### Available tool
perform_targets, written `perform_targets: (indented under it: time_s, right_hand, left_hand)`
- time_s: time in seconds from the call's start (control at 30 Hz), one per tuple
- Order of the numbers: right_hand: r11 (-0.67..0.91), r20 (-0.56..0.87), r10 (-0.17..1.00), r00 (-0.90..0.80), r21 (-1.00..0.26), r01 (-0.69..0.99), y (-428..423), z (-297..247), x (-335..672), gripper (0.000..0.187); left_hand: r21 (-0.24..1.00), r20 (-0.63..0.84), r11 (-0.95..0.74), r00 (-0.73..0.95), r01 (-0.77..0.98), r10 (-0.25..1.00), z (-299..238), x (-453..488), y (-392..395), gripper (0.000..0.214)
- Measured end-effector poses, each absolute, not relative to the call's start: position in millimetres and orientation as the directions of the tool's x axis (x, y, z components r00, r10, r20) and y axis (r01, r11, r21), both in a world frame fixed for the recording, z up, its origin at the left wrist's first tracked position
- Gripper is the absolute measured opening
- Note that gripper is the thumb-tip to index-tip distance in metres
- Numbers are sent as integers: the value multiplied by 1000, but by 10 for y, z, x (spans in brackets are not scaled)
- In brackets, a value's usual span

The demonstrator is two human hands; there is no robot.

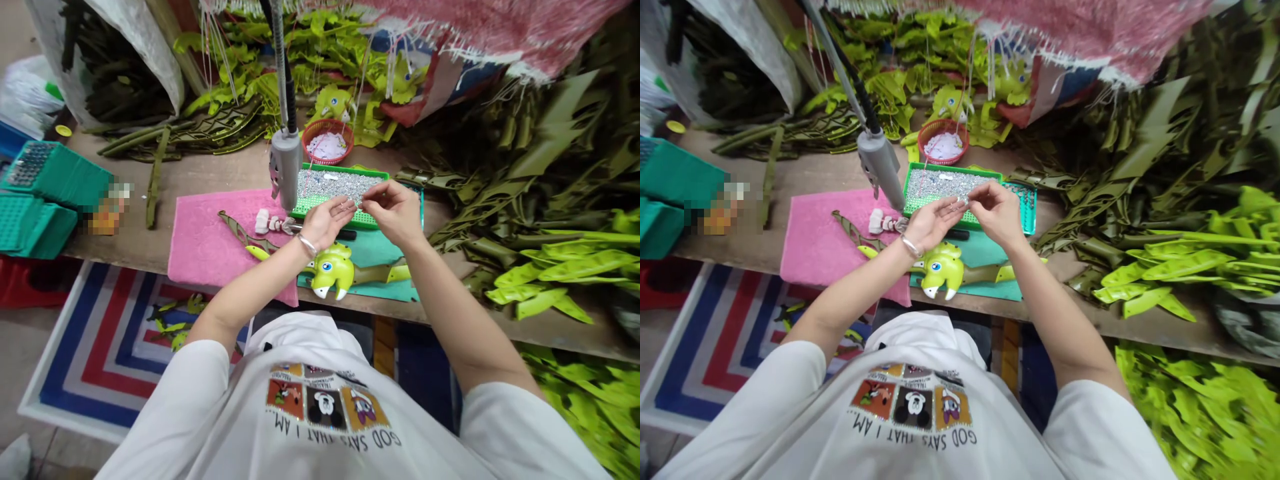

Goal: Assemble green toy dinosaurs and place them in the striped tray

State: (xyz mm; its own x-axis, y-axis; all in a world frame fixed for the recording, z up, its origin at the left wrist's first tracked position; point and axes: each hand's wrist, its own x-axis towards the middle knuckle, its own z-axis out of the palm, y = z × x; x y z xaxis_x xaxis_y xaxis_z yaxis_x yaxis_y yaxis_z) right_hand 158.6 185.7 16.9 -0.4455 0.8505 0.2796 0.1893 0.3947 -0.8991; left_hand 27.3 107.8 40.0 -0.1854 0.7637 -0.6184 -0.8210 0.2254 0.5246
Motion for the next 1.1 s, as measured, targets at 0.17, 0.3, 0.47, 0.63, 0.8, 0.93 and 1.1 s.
perform_targets:
  time_s: [0.17,0.3,0.47,0.63,0.8,0.93,1.1]
  right_hand:
    - [312,190,852,-487,-932,183,1267,235,1906,8]
    - [292,155,865,-477,-929,227,940,136,2026,8]
    - [405,201,842,-501,-849,340,812,-14,1989,4]
    - [580,329,776,-538,-707,404,808,-45,1980,6]
    - [725,505,678,-534,-579,373,669,50,1924,10]
    - [782,565,608,-558,-548,297,464,147,1782,15]
    - [836,574,525,-629,-487,254,321,140,1711,19]
  left_hand:
    - [617,-568,261,-190,-743,801,450,195,500,27]
    - [609,-599,292,-186,-738,779,460,211,24,30]
    - [498,-654,228,-190,-836,732,420,337,-300,29]
    - [431,-659,176,-175,-885,732,372,410,-371,30]
    - [406,-660,152,-174,-901,731,381,425,-394,34]
    - [398,-662,135,-181,-907,728,376,443,-424,31]
    - [397,-660,145,-173,-906,731,335,438,-518,26]
